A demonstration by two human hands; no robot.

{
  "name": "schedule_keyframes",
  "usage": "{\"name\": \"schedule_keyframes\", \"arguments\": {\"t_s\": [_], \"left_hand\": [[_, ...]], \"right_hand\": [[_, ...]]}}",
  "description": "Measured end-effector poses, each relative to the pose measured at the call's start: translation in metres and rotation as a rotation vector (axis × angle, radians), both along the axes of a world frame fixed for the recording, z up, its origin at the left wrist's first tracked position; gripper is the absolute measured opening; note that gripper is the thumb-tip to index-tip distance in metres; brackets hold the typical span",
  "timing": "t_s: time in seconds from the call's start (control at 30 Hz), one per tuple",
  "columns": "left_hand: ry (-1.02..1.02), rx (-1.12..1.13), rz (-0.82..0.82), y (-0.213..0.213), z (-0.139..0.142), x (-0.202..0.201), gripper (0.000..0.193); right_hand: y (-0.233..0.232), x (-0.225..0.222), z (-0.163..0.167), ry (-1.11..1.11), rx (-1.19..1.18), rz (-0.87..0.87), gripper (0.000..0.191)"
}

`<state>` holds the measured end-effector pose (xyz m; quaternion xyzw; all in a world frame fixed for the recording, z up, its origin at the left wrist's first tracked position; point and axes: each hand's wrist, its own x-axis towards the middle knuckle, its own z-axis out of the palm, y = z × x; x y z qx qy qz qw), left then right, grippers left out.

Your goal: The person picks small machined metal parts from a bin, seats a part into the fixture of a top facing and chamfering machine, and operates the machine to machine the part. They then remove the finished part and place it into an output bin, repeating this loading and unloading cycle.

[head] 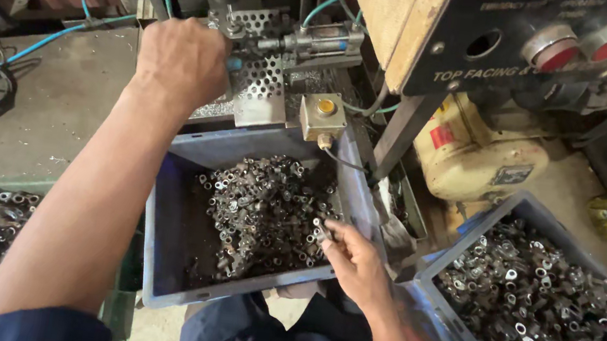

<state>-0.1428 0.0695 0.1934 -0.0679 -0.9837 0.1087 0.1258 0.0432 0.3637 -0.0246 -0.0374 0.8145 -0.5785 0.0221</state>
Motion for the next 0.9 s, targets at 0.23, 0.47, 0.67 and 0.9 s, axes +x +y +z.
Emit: {"name": "schedule_keyframes", "arguments": {"t_s": [0.23, 0.47, 0.67, 0.9], "left_hand": [[-0.082, 0.922, -0.254, -0.050, -0.057, 0.036, 0.024], [0.094, 1.034, -0.081, -0.066, -0.172, 0.141, 0.027], [0.183, 0.948, -0.149, -0.062, -0.189, 0.154, 0.021], [0.127, 0.939, -0.101, -0.060, -0.181, 0.155, 0.022]], "right_hand": [[0.012, -0.016, -0.022, -0.031, -0.554, 0.056, 0.019], [-0.022, -0.050, 0.016, -0.172, -0.852, 0.014, 0.023], [-0.112, -0.159, 0.068, -0.094, -0.883, 0.004, 0.018], [-0.165, -0.274, 0.046, -0.076, -0.956, -0.122, 0.013]]}}
